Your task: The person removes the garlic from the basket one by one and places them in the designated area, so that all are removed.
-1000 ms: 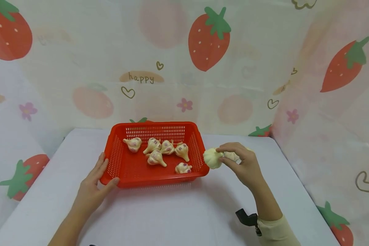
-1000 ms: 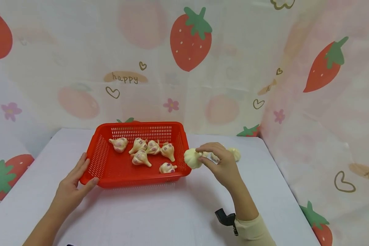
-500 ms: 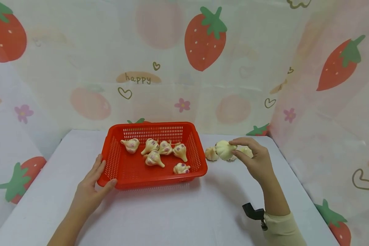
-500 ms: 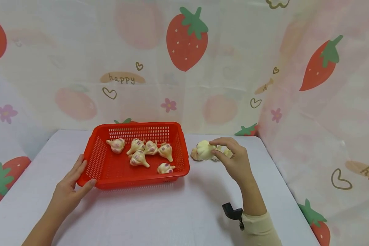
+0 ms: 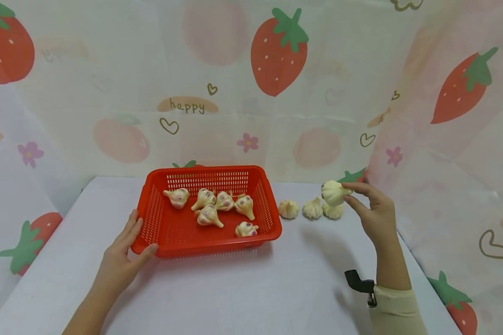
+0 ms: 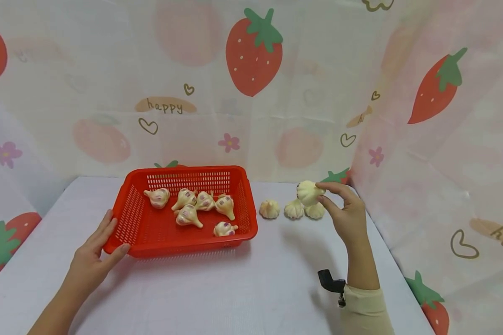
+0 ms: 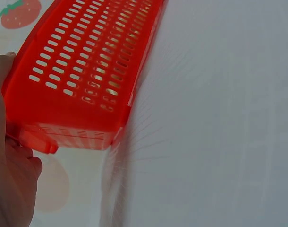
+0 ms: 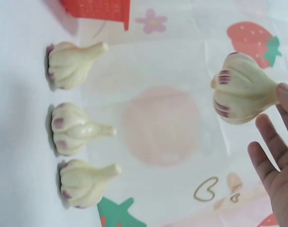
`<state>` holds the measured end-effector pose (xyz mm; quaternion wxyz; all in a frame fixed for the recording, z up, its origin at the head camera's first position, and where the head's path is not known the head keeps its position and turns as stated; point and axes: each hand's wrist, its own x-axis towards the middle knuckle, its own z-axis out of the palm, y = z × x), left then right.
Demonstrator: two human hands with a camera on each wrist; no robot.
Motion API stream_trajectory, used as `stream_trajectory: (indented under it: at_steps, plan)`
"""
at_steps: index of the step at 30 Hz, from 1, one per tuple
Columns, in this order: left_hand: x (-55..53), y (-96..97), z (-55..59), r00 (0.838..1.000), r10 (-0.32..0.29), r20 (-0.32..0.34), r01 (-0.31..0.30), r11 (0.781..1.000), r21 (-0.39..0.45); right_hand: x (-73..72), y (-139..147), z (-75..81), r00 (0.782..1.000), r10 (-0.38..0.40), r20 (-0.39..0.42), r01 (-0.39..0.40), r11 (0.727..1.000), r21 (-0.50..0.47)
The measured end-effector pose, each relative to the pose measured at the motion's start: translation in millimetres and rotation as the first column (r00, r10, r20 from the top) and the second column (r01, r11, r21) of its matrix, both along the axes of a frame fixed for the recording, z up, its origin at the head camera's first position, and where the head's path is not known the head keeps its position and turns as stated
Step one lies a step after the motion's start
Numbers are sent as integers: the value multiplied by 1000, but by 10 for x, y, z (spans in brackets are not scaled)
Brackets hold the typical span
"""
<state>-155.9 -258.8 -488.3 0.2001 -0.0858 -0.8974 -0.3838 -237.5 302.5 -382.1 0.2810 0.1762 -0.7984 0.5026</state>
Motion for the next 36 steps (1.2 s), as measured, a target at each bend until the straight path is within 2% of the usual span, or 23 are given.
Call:
stream_trajectory:
  at_steps: [7, 12, 16, 20, 22, 25, 30, 33, 36]
  plan:
    - [14, 13, 3, 1000, 7, 15, -7, 1000, -4, -98, 248, -150, 985, -144, 93, 145, 989, 2]
    - [16, 19, -16, 1000, 7, 21, -7, 1000, 1, -172, 418, -282, 967, -209, 146, 216, 976, -28]
    - [5, 3, -28, 1000, 5, 0, -5, 1000, 5, -229, 495, -354, 954, -223, 198, 244, 966, -88]
    - [-5, -13, -41, 1000, 1, -9, -1, 1000, 13, -300, 568, -405, 923, -271, 274, 293, 955, -41]
    - [-12, -19, -43, 1000, -2, -8, 3, 1000, 15, -358, 611, -427, 912, -304, 276, 317, 948, -1]
    - [-13, -26, -31, 1000, 1, 2, -1, 1000, 18, -457, 667, -466, 912, -316, 261, 323, 946, 17]
    - [-9, -23, -24, 1000, -2, 6, 2, 1000, 26, -594, 757, -562, 920, -291, 262, 292, 956, 35]
    - [-16, -16, -26, 1000, -9, -5, 9, 999, 32, -649, 819, -628, 912, -289, 291, 283, 957, 64]
    - [-19, -18, -32, 1000, -11, -19, 11, 999, 34, -707, 864, -676, 891, -309, 333, 289, 951, 109]
